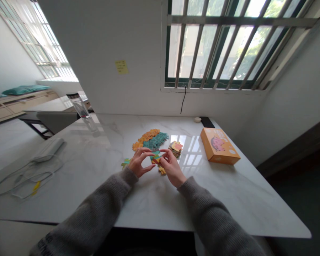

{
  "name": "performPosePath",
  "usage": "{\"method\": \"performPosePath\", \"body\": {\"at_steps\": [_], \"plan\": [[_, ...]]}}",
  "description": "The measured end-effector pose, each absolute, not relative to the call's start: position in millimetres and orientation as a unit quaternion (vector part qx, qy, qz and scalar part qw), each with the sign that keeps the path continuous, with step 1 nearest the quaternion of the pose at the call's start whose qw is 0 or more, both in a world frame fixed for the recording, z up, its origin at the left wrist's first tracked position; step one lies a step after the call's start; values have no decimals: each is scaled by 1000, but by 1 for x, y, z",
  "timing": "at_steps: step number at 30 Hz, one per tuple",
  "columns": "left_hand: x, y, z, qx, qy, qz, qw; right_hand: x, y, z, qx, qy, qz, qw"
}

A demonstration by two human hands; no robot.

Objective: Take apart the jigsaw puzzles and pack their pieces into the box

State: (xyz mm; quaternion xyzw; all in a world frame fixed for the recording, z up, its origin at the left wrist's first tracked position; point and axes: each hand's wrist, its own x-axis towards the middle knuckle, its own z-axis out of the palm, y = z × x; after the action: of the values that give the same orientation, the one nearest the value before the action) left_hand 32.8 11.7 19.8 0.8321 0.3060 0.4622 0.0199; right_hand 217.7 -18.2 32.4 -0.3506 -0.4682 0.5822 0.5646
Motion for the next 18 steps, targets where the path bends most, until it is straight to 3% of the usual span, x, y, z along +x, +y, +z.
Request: {"method": "performPosePath", "body": {"at_steps": [7, 14, 18], "plan": [[10, 20, 29, 851, 309, 419, 71, 219, -19, 29, -339, -571, 540, 518], [-80, 25, 26, 841, 425, 312, 119, 252, -6, 31, -407, -774, 233, 425], [-101, 18, 16, 836, 469, 247, 138, 271, 3, 27, -402, -813, 174, 384]]}}
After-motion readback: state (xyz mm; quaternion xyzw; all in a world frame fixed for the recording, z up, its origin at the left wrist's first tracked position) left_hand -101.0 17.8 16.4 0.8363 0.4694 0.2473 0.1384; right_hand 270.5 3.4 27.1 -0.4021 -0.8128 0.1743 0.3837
